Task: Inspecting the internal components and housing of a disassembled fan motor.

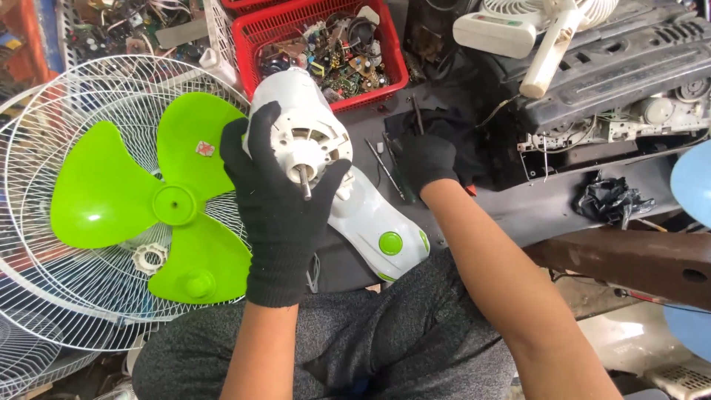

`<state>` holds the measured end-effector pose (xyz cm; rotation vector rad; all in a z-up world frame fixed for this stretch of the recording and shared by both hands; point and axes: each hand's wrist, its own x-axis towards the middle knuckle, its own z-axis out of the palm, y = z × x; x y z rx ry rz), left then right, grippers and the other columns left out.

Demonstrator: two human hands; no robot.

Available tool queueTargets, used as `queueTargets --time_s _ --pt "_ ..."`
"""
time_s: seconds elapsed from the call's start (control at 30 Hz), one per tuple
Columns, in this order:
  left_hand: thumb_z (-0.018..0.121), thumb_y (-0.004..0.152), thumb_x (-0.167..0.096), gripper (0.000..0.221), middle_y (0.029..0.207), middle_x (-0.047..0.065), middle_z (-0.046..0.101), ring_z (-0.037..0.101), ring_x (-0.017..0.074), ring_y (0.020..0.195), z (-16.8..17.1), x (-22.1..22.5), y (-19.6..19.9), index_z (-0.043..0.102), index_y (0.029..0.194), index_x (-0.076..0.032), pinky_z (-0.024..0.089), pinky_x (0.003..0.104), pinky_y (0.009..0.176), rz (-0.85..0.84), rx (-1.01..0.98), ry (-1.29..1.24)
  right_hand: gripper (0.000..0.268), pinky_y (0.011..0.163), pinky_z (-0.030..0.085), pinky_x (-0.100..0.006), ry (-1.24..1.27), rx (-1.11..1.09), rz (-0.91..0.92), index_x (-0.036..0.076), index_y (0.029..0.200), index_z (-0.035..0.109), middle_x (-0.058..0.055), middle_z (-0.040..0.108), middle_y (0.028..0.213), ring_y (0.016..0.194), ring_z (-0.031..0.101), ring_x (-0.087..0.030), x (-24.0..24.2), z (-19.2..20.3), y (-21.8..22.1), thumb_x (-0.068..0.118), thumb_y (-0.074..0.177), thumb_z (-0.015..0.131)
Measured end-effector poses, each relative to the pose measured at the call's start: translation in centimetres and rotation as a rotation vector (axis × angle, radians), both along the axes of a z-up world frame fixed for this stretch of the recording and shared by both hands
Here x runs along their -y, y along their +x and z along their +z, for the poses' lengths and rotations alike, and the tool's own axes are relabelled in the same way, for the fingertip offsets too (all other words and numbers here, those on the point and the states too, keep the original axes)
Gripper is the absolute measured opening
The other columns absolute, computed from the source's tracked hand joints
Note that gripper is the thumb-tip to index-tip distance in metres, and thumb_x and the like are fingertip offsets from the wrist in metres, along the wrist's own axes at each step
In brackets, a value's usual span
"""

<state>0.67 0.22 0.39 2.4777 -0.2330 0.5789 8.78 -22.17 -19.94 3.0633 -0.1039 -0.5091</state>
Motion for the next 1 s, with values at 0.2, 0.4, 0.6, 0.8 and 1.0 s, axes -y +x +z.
queueTargets --time_s 0.2,0.4,0.6,0.8,1.0 --pt "0.098 0.074 -0.026 0.1 0.145 0.023 0.034 0.048 0.0471 0.13 0.0 0.0 0.0 0.032 0.148 -0.016 0.052 0.056 0.104 -0.009 -0.004 -0.018 0.038 0.076 0.055 -0.046 0.308 -0.164 -0.184 0.003 0.098 0.077 -0.017 0.076 0.096 0.084 0.072 -0.038 1.7 5.6 -0.3 0.034 0.088 0.056" --pt "0.099 0.075 -0.028 0.1 0.145 0.023 0.034 0.047 0.0469 0.131 -0.1 -0.1 0.1 0.032 0.148 -0.017 0.052 0.056 0.104 -0.008 0.003 -0.008 0.026 0.048 0.04 -0.03 1.02 -0.417 -0.537 0.001 0.088 0.068 -0.009 0.065 0.07 0.052 0.053 -0.018 2.5 11.2 -1.6 0.026 0.095 0.064" --pt "0.099 0.074 -0.025 0.099 0.144 0.022 0.034 0.046 0.0464 0.131 0.2 0.0 0.1 0.032 0.148 -0.016 0.052 0.056 0.104 -0.018 -0.003 -0.013 0.02 0.033 0.035 -0.022 1.646 -0.394 -0.592 0.001 0.094 0.067 -0.01 0.069 0.069 0.044 0.058 -0.013 3.3 13.8 -3.2 0.019 0.096 0.059" --pt "0.098 0.071 -0.025 0.101 0.144 0.02 0.034 0.045 0.0451 0.132 -0.3 0.0 0.3 0.032 0.148 -0.019 0.051 0.056 0.106 -0.01 -0.017 -0.031 0.022 0.035 0.037 -0.022 1.767 -0.285 -0.579 0.0 0.099 0.068 -0.012 0.071 0.071 0.047 0.06 -0.016 3.6 14.2 -3.9 0.019 0.097 0.056" --pt "0.097 0.072 -0.026 0.099 0.143 0.02 0.036 0.045 0.0445 0.131 -0.3 -0.2 0.3 0.033 0.147 -0.018 0.051 0.056 0.106 -0.027 0.014 -0.023 0.024 0.044 0.045 -0.024 1.769 -0.324 -0.64 0.002 0.106 0.069 -0.012 0.072 0.078 0.056 0.065 -0.017 3.6 13.5 -3.7 0.02 0.095 0.058"
